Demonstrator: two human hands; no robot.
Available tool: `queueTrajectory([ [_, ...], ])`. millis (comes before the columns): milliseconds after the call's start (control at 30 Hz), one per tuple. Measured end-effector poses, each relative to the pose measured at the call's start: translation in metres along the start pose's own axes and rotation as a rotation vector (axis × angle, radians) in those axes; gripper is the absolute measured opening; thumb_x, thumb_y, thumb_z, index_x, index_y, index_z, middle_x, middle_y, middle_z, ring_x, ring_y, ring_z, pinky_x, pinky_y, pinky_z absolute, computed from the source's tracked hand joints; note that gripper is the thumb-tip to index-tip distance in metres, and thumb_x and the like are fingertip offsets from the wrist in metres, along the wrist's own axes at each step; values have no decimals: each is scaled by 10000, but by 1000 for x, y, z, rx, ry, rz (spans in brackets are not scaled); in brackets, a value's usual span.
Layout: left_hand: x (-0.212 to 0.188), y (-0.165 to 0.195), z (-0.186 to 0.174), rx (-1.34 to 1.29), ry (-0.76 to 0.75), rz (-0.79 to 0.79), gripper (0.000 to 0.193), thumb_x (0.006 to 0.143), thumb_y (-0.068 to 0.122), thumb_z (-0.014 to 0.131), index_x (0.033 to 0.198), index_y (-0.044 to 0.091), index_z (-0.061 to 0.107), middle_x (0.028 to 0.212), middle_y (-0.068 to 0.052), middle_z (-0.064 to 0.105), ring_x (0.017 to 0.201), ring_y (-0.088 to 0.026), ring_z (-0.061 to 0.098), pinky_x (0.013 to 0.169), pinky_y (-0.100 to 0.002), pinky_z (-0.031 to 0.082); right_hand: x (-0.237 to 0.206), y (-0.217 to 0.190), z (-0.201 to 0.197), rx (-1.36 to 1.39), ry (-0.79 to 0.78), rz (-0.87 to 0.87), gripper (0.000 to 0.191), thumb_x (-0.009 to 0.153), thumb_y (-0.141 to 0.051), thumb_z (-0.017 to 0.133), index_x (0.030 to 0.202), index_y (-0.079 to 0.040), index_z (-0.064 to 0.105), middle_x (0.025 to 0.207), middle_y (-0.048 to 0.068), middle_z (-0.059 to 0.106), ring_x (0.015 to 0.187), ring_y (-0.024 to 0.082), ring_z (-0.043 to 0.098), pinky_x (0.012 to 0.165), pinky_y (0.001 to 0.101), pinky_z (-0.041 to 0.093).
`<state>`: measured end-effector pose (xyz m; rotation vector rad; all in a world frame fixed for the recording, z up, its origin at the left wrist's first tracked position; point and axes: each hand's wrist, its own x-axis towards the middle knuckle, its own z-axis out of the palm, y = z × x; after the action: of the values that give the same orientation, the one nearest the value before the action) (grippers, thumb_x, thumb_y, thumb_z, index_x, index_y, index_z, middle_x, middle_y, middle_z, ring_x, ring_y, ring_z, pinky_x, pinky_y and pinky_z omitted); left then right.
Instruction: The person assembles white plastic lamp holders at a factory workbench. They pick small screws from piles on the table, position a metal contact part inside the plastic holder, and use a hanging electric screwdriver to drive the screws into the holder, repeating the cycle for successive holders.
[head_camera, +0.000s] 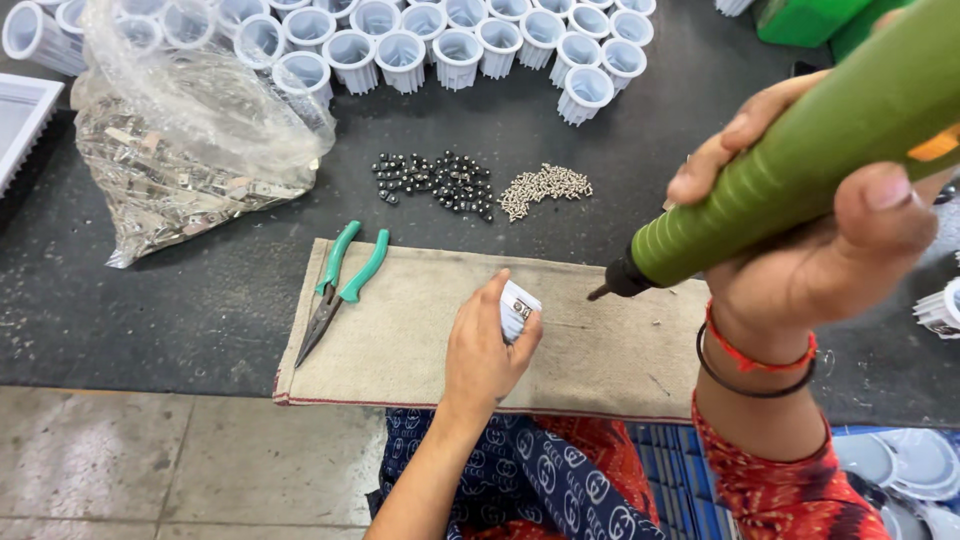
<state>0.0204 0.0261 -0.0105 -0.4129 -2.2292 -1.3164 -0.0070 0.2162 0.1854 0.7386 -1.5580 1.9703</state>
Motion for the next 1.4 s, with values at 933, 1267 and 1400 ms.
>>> queueTrajectory([
  [933, -6, -3, 5, 34, -2, -29, 640, 948, 312, 778, 1436, 12, 492, 1068, -167, 686, 969, -341, 675, 876, -439, 548, -61, 61, -7, 63, -14, 103, 936, 880, -870, 440, 1385, -84, 381, 880, 125, 467, 606, 263, 503, 569, 395, 453],
  [1267, -5, -2, 4, 29, -12, -33, 619, 964, 315, 769, 1431, 15, 493, 1048, -156, 681, 969, -323, 685, 881, -431, 557, -60, 71, -20, 51, -33, 25, 1017, 830, -880, 507, 1483, -108, 400, 902, 94, 456, 592, 239, 486, 560, 383, 452],
  [1400, -5, -2, 6, 40, -4, -36, 623, 951, 315, 775, 1426, 22, 499, 1032, -149, 682, 955, -324, 682, 872, -432, 557, -62, 72, -23, 92, -41, 22, 1018, 820, -868, 527, 1480, -101, 415, 897, 90, 454, 592, 236, 486, 564, 379, 457],
])
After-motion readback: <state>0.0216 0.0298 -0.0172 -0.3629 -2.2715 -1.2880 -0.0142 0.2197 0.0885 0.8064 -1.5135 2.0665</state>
